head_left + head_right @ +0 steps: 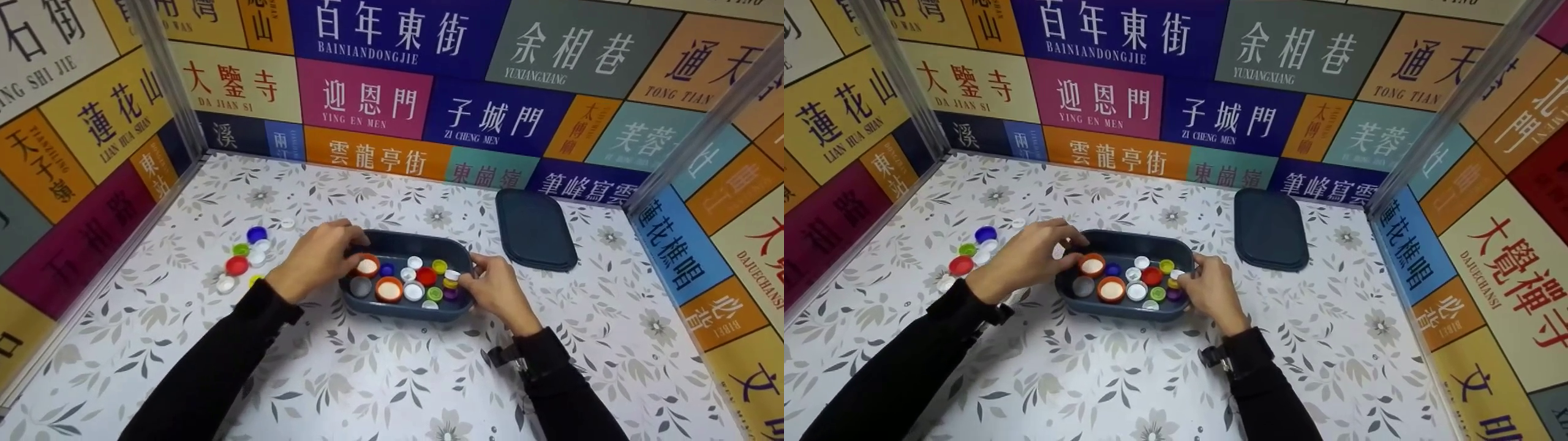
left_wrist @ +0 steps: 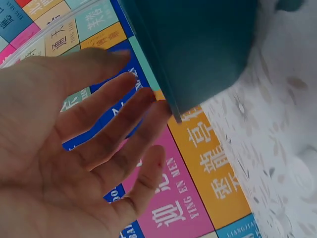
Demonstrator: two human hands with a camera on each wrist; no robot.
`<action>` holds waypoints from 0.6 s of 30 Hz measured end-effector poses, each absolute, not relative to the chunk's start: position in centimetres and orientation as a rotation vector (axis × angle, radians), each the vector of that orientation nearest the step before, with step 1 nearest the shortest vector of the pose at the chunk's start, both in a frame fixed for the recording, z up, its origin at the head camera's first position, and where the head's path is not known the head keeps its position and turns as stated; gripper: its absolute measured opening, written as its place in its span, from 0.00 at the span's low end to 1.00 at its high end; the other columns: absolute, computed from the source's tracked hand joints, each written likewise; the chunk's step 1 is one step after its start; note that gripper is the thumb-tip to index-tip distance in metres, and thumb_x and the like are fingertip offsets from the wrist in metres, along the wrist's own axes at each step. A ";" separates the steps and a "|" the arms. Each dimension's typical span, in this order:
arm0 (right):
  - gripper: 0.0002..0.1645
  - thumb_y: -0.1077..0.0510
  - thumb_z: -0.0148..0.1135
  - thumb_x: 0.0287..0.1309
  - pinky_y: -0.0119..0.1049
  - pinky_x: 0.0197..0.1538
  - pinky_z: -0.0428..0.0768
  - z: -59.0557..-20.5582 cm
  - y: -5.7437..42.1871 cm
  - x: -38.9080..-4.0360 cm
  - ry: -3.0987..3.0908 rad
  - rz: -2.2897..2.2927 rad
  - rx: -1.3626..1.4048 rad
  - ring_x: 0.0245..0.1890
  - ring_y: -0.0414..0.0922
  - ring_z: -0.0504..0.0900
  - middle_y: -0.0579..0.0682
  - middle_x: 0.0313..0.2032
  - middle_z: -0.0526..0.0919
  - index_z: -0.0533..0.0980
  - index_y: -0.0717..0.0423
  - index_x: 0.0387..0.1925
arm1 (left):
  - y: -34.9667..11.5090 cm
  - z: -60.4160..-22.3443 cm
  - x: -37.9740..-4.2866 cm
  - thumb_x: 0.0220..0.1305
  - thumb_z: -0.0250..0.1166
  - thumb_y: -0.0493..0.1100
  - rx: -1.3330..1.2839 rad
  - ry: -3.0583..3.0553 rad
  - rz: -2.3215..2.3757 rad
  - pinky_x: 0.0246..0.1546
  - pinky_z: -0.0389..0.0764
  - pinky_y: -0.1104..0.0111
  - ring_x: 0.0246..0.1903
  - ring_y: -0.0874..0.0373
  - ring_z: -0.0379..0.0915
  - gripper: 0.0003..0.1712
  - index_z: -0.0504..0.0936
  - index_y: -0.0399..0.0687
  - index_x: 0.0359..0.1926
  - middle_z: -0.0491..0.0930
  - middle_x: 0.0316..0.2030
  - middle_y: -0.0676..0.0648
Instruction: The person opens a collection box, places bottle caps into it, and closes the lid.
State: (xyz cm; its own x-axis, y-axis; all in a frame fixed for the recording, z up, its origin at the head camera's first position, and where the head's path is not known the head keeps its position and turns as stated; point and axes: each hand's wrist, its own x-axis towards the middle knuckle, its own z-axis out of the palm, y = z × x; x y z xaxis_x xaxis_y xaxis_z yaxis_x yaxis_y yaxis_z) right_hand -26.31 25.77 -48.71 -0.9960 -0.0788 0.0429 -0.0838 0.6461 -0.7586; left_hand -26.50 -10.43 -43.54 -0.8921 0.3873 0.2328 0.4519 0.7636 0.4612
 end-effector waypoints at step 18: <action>0.36 0.65 0.70 0.63 0.29 0.19 0.76 -48.9 25.6 -26.3 -2.818 1.327 0.133 0.14 0.36 0.77 0.49 0.30 0.80 0.84 0.64 0.74 | -18.0 -47.7 -25.5 0.75 0.76 0.40 -0.393 -2.886 -0.759 0.55 0.93 0.43 0.53 0.38 0.91 0.17 0.93 0.40 0.61 0.91 0.55 0.35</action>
State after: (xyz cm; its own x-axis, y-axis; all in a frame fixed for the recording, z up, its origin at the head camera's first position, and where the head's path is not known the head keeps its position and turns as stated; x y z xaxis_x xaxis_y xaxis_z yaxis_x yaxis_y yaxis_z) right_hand -26.32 25.65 -48.92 -0.9961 -0.0671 0.0577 -0.0872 0.6341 -0.7683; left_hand -25.49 -18.00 -47.69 -0.9573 0.2163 0.1918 0.2826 0.8394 0.4642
